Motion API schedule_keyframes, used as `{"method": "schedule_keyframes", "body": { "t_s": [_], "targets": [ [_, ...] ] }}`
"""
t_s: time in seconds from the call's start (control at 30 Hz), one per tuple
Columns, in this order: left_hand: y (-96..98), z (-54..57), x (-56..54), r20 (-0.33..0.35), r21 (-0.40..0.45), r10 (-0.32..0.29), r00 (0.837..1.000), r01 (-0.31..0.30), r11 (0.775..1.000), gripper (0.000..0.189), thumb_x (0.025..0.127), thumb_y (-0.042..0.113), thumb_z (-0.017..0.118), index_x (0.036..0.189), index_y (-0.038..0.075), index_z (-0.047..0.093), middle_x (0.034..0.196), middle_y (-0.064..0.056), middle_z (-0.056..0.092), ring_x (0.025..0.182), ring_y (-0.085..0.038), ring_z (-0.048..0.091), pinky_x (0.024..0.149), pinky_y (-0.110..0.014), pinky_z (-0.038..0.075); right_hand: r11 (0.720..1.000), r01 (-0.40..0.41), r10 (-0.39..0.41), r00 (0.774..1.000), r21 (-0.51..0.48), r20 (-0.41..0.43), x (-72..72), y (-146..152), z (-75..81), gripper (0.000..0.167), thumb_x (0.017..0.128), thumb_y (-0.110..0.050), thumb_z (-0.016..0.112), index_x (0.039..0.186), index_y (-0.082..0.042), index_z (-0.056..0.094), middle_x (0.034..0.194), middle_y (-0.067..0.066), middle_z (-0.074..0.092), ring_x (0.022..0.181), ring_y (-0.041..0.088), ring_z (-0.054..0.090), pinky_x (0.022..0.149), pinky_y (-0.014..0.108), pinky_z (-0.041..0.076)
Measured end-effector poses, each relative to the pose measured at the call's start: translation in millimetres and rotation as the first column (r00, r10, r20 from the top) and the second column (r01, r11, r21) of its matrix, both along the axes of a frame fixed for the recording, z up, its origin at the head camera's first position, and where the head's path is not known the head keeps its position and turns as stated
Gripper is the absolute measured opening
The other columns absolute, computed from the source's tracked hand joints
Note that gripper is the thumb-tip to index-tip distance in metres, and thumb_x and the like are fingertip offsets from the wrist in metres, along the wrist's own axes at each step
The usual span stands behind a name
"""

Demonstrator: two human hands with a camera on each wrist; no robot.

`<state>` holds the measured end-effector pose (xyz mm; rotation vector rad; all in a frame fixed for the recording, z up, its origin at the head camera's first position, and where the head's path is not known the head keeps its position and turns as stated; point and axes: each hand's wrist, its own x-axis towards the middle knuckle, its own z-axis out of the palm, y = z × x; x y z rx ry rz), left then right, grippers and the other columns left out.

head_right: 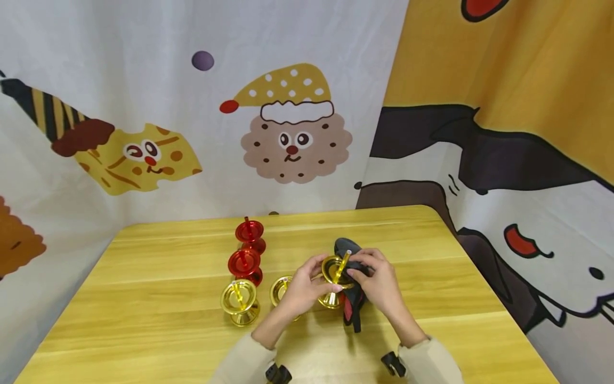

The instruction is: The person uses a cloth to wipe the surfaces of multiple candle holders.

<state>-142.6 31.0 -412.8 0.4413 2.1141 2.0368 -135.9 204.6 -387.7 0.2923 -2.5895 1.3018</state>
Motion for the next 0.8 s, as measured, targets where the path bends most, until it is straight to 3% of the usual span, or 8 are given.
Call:
{"method": "schedule_keyframes", "body": {
  "t_s": [0.13, 0.27, 0.37, 0.47, 0.57, 0.7, 0.8],
  "targets": [
    [3.7, -2.8, 1.7, -0.05, -0.018, 0.053, 0.997, -0.054, 0.998, 0.068, 0.077, 0.012, 0.074, 0.133, -0.005, 0.038, 0.122, -0.016, 0.052, 0.109, -0.024, 0.053, 0.09, -0.031, 0.045, 0.994, 0.008, -0.001, 0.998, 0.105, -0.069, 3.4, -4, -0.2, 0.019, 0.075, 0.003, 0.071, 0.094, 0.001, 0.067, 0.103, 0.013, 0.055, 0.093, 0.033, 0.056, 0.073, 0.047, 0.051],
    [7.7, -4.1, 2.1, -0.157, -0.088, 0.151, 0.976, -0.166, 0.982, 0.065, 0.075, 0.015, 0.075, 0.129, -0.004, 0.043, 0.113, -0.011, 0.057, 0.101, -0.02, 0.056, 0.085, -0.031, 0.047, 0.988, 0.021, -0.003, 0.993, 0.152, -0.119, 8.5, -12, 1.9, 0.018, 0.075, 0.003, 0.071, 0.092, 0.0, 0.068, 0.1, 0.012, 0.055, 0.086, 0.029, 0.058, 0.065, 0.039, 0.051],
    [5.9, -4.8, 1.0, -0.153, -0.079, 0.15, 0.977, -0.164, 0.983, 0.063, 0.075, 0.014, 0.075, 0.127, -0.004, 0.044, 0.112, -0.011, 0.057, 0.1, -0.02, 0.055, 0.084, -0.03, 0.048, 0.991, 0.019, -0.004, 0.993, 0.129, -0.115, 9.8, -15, 2.2, 0.017, 0.076, 0.004, 0.071, 0.092, 0.0, 0.068, 0.1, 0.012, 0.055, 0.086, 0.03, 0.057, 0.065, 0.041, 0.05],
    [0.9, -4.3, -1.2, -0.062, -0.013, 0.101, 0.993, -0.102, 0.995, 0.062, 0.075, 0.011, 0.075, 0.127, -0.004, 0.045, 0.113, -0.011, 0.056, 0.102, -0.021, 0.055, 0.086, -0.03, 0.047, 0.997, 0.009, -0.001, 0.995, 0.082, -0.1, 6.7, -12, 1.4, 0.017, 0.077, 0.003, 0.07, 0.093, 0.0, 0.068, 0.101, 0.013, 0.055, 0.09, 0.031, 0.056, 0.071, 0.047, 0.051],
    [-4.2, -0.6, -5.3, 0.036, 0.046, 0.059, 0.998, -0.061, 0.997, 0.06, 0.077, 0.011, 0.074, 0.127, -0.005, 0.046, 0.115, -0.013, 0.054, 0.103, -0.024, 0.055, 0.085, -0.031, 0.048, 1.0, -0.007, 0.006, 0.996, -0.004, -0.087, 1.2, -3, 1.8, 0.017, 0.079, 0.003, 0.068, 0.095, 0.0, 0.068, 0.103, 0.012, 0.055, 0.092, 0.022, 0.054, 0.077, 0.041, 0.051],
    [-10.2, 8.5, -12.8, 0.127, 0.071, 0.097, 0.987, -0.106, 0.992, 0.057, 0.08, 0.017, 0.072, 0.126, -0.004, 0.047, 0.112, -0.014, 0.054, 0.1, -0.024, 0.056, 0.081, -0.031, 0.049, 0.984, -0.063, 0.04, 0.99, -0.165, -0.135, -3.4, 12, 7.0, 0.019, 0.08, 0.007, 0.064, 0.099, 0.005, 0.065, 0.107, 0.013, 0.053, 0.095, 0.008, 0.051, 0.079, 0.02, 0.049],
    [-12.9, 16.2, -17.9, 0.17, 0.095, 0.152, 0.974, -0.17, 0.981, 0.055, 0.081, 0.02, 0.071, 0.125, -0.005, 0.047, 0.106, -0.013, 0.057, 0.095, -0.023, 0.058, 0.08, -0.033, 0.05, 0.952, -0.153, 0.096, 0.972, -0.265, -0.215, -3.4, 21, 11.7, 0.021, 0.078, 0.014, 0.062, 0.1, 0.011, 0.062, 0.107, 0.015, 0.051, 0.098, 0.007, 0.051, 0.078, 0.014, 0.047]
  ]
}}
